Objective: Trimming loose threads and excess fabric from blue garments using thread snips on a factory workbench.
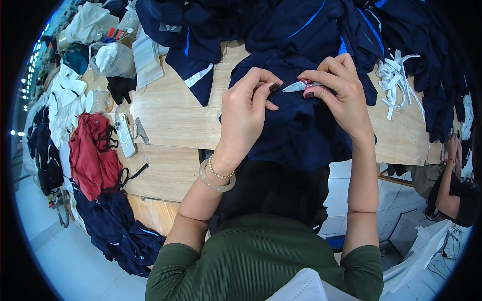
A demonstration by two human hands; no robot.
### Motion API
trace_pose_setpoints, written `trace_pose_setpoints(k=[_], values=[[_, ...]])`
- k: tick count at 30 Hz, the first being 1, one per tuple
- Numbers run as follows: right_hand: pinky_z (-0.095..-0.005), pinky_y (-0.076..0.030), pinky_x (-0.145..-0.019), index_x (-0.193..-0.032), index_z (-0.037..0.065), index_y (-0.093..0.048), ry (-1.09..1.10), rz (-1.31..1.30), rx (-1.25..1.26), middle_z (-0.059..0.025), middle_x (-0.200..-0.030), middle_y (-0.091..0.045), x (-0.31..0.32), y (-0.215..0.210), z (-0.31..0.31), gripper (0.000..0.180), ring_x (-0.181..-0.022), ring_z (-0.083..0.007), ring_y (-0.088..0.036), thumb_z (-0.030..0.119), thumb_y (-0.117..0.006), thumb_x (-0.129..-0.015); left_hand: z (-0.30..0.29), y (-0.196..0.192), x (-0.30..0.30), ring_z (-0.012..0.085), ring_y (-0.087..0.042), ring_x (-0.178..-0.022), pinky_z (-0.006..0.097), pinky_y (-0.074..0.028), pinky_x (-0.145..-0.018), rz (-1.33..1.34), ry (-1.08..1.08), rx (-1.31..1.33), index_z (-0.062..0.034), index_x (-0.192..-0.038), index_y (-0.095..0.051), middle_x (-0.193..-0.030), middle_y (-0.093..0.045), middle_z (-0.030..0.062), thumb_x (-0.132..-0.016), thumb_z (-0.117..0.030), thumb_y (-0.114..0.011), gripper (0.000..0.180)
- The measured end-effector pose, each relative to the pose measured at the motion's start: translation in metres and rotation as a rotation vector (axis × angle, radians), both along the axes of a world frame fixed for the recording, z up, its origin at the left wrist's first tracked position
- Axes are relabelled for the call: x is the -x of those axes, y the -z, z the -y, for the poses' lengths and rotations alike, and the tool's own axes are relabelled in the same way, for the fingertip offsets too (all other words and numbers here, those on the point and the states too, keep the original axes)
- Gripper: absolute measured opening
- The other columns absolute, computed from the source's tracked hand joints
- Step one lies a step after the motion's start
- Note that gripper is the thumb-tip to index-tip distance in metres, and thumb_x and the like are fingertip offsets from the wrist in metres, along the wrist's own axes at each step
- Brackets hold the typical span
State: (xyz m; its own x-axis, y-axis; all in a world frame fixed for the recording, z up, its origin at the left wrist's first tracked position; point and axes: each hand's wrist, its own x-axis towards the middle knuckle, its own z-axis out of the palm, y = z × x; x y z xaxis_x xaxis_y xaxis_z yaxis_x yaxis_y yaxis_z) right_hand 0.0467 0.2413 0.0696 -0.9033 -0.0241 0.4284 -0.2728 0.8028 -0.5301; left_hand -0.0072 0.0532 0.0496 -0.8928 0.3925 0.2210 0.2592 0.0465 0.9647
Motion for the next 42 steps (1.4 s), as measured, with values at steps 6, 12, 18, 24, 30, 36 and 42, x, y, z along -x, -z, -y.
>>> trace_pose_setpoints(k=[6, 12, 18, 24, 30, 36, 42], values=[[-0.0319, -0.038, -0.078, -0.09, 0.011, -0.073, -0.021, -0.012, -0.012, -0.0002, -0.076, -0.052, 0.001, -0.001, -0.002, 0.021, -0.082, -0.0196, -0.045, 0.017, -0.072, -0.07, 0.001, 0.002, 0.001, 0.0127, -0.065, -0.062, 0.019, -0.05, -0.053, 0.008, -0.006, 0.005, 0.0033, -0.089, -0.061, -0.08, -0.066, 0.009, -0.09, 0.005, -0.05, 0.011], [-0.0314, -0.038, -0.078, -0.09, 0.01, -0.073, -0.022, -0.029, -0.007, -0.0004, -0.076, -0.051, 0.002, 0.001, 0.0, 0.02, -0.083, -0.0197, -0.045, 0.016, -0.072, -0.07, 0.001, 0.002, 0.001, 0.0131, -0.066, -0.062, 0.019, -0.05, -0.053, 0.014, 0.002, -0.012, 0.0032, -0.089, -0.061, -0.08, -0.066, 0.0088, -0.09, 0.004, -0.05, 0.011], [-0.0303, -0.039, -0.076, -0.089, 0.01, -0.073, -0.036, -0.031, -0.007, -0.0005, -0.076, -0.051, 0.003, 0.001, 0.002, 0.021, -0.083, -0.0198, -0.045, 0.015, -0.073, -0.069, 0.002, 0.003, 0.002, 0.0139, -0.067, -0.065, 0.02, -0.052, -0.056, 0.032, 0.016, 0.01, 0.0037, -0.089, -0.061, -0.081, -0.066, 0.0089, -0.09, 0.005, -0.049, 0.011], [-0.0299, -0.039, -0.075, -0.089, 0.008, -0.072, -0.013, -0.054, -0.025, -0.0011, -0.076, -0.053, 0.002, 0.001, -0.001, 0.019, -0.083, -0.0193, -0.045, 0.014, -0.072, -0.071, 0.001, 0.003, 0.004, 0.0138, -0.068, -0.075, 0.023, -0.056, -0.067, 0.128, 0.014, -0.103, 0.0055, -0.091, -0.057, -0.083, -0.065, 0.0108, -0.093, 0.003, -0.046, 0.012], [-0.0301, -0.04, -0.074, -0.097, 0.007, -0.069, 0.197, -0.034, 0.245, -0.0035, -0.08, -0.057, -0.004, 0.004, -0.013, 0.018, -0.082, -0.0199, -0.049, 0.011, -0.065, -0.079, 0.026, 0.027, 0.042, 0.0121, -0.061, -0.065, 0.025, -0.049, -0.062, 0.025, -0.275, 0.15, 0.005, -0.089, -0.058, -0.08, -0.063, 0.0112, -0.097, -0.009, -0.047, 0.02], [-0.0212, -0.042, -0.064, -0.105, 0.0, -0.061, 0.344, -0.031, 0.61, -0.0005, -0.081, -0.057, -0.031, 0.014, -0.013, 0.035, -0.07, -0.0098, -0.05, 0.032, -0.048, -0.098, 0.017, 0.011, 0.0, 0.0236, -0.06, -0.077, 0.032, -0.046, -0.069, -0.017, 0.054, 0.095, -0.0003, -0.091, -0.061, -0.085, -0.062, 0.0101, -0.086, -0.009, -0.06, 0.01], [-0.0218, -0.039, -0.052, -0.104, 0.003, -0.051, 0.031, 0.175, 1.491, 0.0006, -0.075, -0.041, -0.043, 0.018, 0.017, 0.033, -0.065, -0.0088, -0.045, 0.035, -0.04, -0.101, 0.0, 0.033, -0.028, 0.0168, -0.061, -0.094, 0.027, -0.046, -0.082, -0.107, 0.5, 0.358, -0.0049, -0.114, -0.053, -0.095, -0.063, 0.0079, -0.075, 0.003, -0.068, 0.042]])
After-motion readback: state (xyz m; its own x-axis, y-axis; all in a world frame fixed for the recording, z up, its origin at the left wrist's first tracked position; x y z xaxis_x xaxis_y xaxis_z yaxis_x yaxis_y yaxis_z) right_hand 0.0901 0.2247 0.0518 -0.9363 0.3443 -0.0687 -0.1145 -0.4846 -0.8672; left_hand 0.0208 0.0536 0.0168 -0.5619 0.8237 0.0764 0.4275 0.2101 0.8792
